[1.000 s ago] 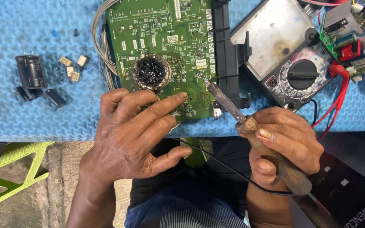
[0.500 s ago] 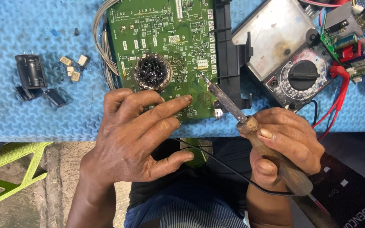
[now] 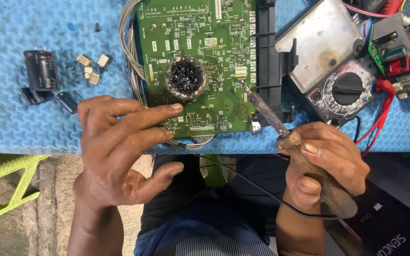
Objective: Soldering components on a printed circuit board using a handheld soldering iron at a repair bench.
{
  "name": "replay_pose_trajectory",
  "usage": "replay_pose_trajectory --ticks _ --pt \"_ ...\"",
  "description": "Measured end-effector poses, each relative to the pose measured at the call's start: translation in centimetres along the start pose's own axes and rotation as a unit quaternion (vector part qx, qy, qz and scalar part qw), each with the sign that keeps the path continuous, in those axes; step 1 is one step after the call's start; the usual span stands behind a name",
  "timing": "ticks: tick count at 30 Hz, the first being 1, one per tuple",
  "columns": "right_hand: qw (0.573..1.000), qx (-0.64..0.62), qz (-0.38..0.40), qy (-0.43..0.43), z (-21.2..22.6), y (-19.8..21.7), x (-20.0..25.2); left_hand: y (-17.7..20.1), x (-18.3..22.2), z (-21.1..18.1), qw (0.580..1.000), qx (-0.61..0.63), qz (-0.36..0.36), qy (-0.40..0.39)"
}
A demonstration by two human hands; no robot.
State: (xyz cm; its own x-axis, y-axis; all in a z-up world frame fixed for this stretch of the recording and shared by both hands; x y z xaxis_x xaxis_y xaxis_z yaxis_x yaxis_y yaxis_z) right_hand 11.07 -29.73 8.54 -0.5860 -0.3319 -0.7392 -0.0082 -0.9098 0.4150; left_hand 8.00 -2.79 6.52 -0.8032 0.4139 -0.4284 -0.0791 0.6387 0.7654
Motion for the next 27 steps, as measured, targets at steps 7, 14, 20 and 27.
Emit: replay_pose_trajectory --ticks 7,14,20,27 --pt "1.000 -0.006 0.001 0.014 -0.2 0.0 0.2 0.3 0.6 1.6 0.995 0.094 -0.041 0.003" --pt "1.000 -0.007 -0.004 -0.017 -0.3 0.0 0.6 0.5 0.5 1.8 0.987 0.158 -0.001 0.013" --pt "1.000 -0.013 -0.004 0.010 -0.5 0.3 1.1 1.0 -0.4 0.8 0.991 0.134 0.019 -0.012" --pt "1.000 -0.008 0.002 0.005 -0.3 0.1 0.7 0.6 -0.4 0.9 0.989 0.141 0.049 -0.002"
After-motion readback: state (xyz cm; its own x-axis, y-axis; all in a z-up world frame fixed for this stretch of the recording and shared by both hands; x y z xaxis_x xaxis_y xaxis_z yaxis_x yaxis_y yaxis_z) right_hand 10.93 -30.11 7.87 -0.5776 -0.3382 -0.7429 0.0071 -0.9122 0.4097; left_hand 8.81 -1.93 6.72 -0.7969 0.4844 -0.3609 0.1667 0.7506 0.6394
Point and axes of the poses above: each hand's wrist, its own x-axis away from the middle knuckle, its own y-axis out of the back of the hand, z = x × y, the point moved 9 cm from there along -x, towards the middle knuckle, and after that the axes turned 15 degrees about z, right-handed, at the moved point
